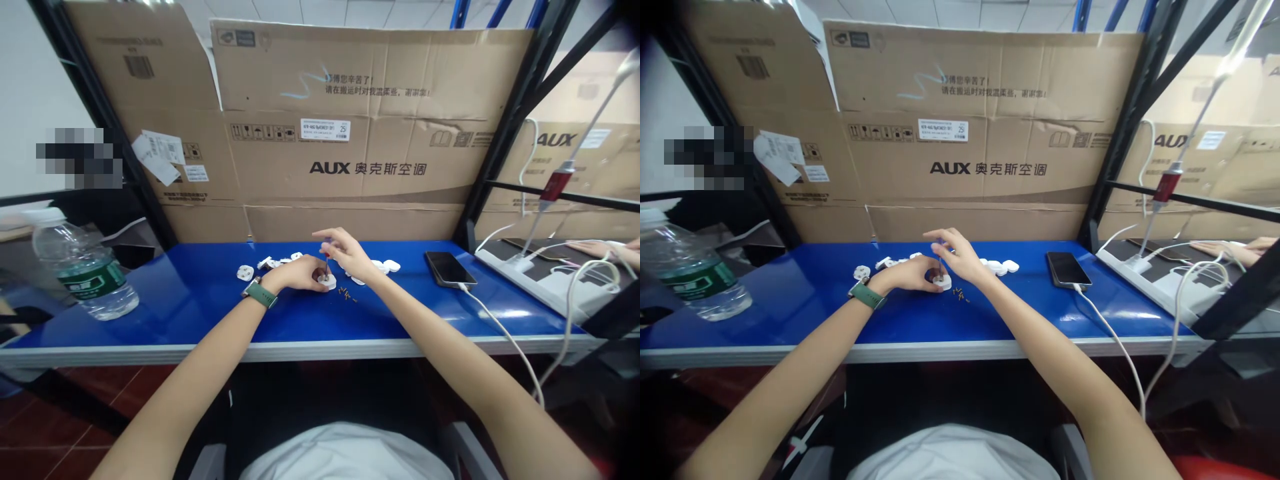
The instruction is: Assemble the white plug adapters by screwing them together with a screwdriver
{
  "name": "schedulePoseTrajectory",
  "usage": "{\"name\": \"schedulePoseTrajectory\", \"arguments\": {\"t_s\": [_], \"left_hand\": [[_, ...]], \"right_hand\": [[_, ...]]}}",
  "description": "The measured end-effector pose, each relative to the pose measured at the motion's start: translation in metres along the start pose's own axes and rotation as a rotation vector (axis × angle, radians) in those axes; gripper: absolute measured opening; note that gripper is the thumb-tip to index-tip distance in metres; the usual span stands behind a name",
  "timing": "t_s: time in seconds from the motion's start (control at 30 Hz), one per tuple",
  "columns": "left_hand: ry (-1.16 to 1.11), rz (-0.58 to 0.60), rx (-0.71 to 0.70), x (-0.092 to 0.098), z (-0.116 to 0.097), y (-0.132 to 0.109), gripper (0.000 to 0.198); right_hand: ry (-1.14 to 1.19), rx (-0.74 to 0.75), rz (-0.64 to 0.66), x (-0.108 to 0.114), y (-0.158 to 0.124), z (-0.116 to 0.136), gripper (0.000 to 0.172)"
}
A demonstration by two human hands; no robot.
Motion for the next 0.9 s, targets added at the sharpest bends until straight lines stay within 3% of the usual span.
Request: {"name": "schedulePoseTrajectory", "arguments": {"t_s": [0.1, 0.23, 0.37, 0.53, 0.73, 0.9], "left_hand": [[-0.003, 0.011, 0.007, 0.001, -0.001, 0.0, 0.034], [-0.004, 0.013, -0.021, 0.001, -0.002, 0.0, 0.034], [-0.009, 0.01, -0.009, 0.0, -0.001, 0.001, 0.037], [-0.012, 0.007, 0.004, -0.001, 0.001, 0.0, 0.037], [-0.013, 0.004, -0.018, 0.001, -0.001, -0.001, 0.037], [0.02, 0.011, -0.023, 0.001, -0.001, 0.0, 0.039]], "right_hand": [[-0.035, -0.019, -0.047, 0.0, -0.001, -0.004, 0.037], [0.128, -0.093, -0.014, 0.0, -0.001, -0.012, 0.059], [0.163, -0.139, 0.001, 0.0, -0.001, -0.011, 0.042], [0.011, -0.059, -0.061, 0.003, 0.001, -0.006, 0.03], [0.172, -0.072, -0.038, 0.002, 0.0, -0.007, 0.051], [0.246, -0.095, -0.032, 0.0, 0.0, -0.009, 0.042]]}}
Point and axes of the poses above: each hand's wrist, its own y-axis towards the middle knuckle, its own x-axis out of the back of the hand, z = x × y, the point moved 3 cm from there along y, towards the middle knuckle, and after that the axes turned 11 degrees about y, right-handed, at the moved point
